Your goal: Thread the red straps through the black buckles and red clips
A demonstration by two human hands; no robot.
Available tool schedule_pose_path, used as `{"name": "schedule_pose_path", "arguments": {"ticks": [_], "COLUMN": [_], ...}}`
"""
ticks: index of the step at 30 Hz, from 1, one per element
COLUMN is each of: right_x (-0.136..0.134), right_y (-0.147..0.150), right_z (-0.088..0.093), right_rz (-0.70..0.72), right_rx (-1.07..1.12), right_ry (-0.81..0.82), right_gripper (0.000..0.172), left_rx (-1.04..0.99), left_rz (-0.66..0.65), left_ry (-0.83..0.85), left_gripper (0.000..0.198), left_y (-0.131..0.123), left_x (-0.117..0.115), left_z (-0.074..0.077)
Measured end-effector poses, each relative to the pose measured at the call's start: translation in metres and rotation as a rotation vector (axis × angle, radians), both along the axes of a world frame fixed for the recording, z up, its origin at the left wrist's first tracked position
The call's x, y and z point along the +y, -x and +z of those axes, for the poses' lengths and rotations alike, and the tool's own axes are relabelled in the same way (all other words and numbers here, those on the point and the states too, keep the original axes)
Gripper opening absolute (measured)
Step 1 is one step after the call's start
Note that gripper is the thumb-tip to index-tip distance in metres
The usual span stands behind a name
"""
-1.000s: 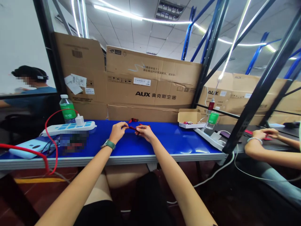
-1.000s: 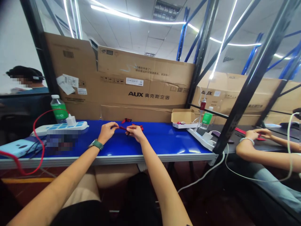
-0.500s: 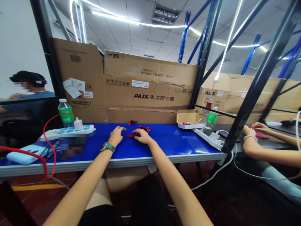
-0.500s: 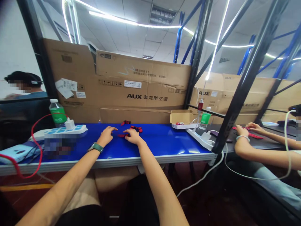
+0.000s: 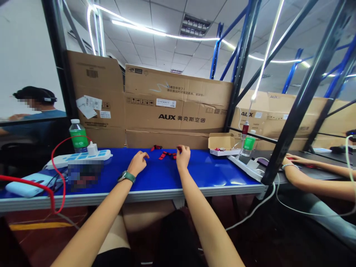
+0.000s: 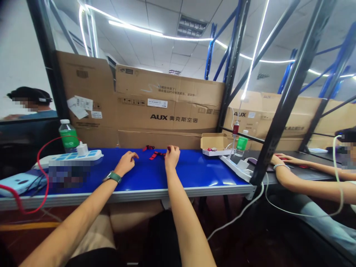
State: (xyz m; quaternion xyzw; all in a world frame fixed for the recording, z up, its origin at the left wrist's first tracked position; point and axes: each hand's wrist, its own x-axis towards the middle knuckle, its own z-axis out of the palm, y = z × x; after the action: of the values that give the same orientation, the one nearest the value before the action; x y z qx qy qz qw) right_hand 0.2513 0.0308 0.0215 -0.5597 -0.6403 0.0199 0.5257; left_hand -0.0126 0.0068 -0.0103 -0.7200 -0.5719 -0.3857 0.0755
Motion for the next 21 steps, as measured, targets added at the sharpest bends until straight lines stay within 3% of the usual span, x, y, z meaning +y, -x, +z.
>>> {"name": "schedule_pose_path", "arguments": {"ticks": [2,5,10,14,18,21], "right_x": [0.004,0.009,0.012,0.015,0.018,0.018], "right_y": [-0.011,-0.014,-0.004,-0.006,-0.009,-0.009], "right_z": [-0.005,-0.017,-0.025,-0.026,-0.026,-0.025], "right_rz": [-0.177,-0.231,-0.205,-0.177,-0.184,-0.187], "right_rx": [-0.072,-0.214,-0.283,-0.276,-0.253,-0.229], "right_ry": [0.208,0.397,0.410,0.440,0.428,0.417], "right_gripper": [0.033,0.030,0.040,0.039,0.039,0.038], "left_rx": [0.057,0.193,0.305,0.249,0.215,0.208], "left_rz": [0.002,0.085,0.238,0.241,0.162,0.134], "left_ry": [0.039,0.164,0.359,0.434,0.382,0.161], "left_gripper": [0.037,0.039,0.052,0.054,0.040,0.032], "left_y": [-0.003,-0.006,-0.014,-0.027,-0.034,-0.027], "left_x": [0.000,0.008,0.050,0.087,0.093,0.078], "left_z": [-0.003,-0.006,0.007,0.015,0.011,0.011]}}
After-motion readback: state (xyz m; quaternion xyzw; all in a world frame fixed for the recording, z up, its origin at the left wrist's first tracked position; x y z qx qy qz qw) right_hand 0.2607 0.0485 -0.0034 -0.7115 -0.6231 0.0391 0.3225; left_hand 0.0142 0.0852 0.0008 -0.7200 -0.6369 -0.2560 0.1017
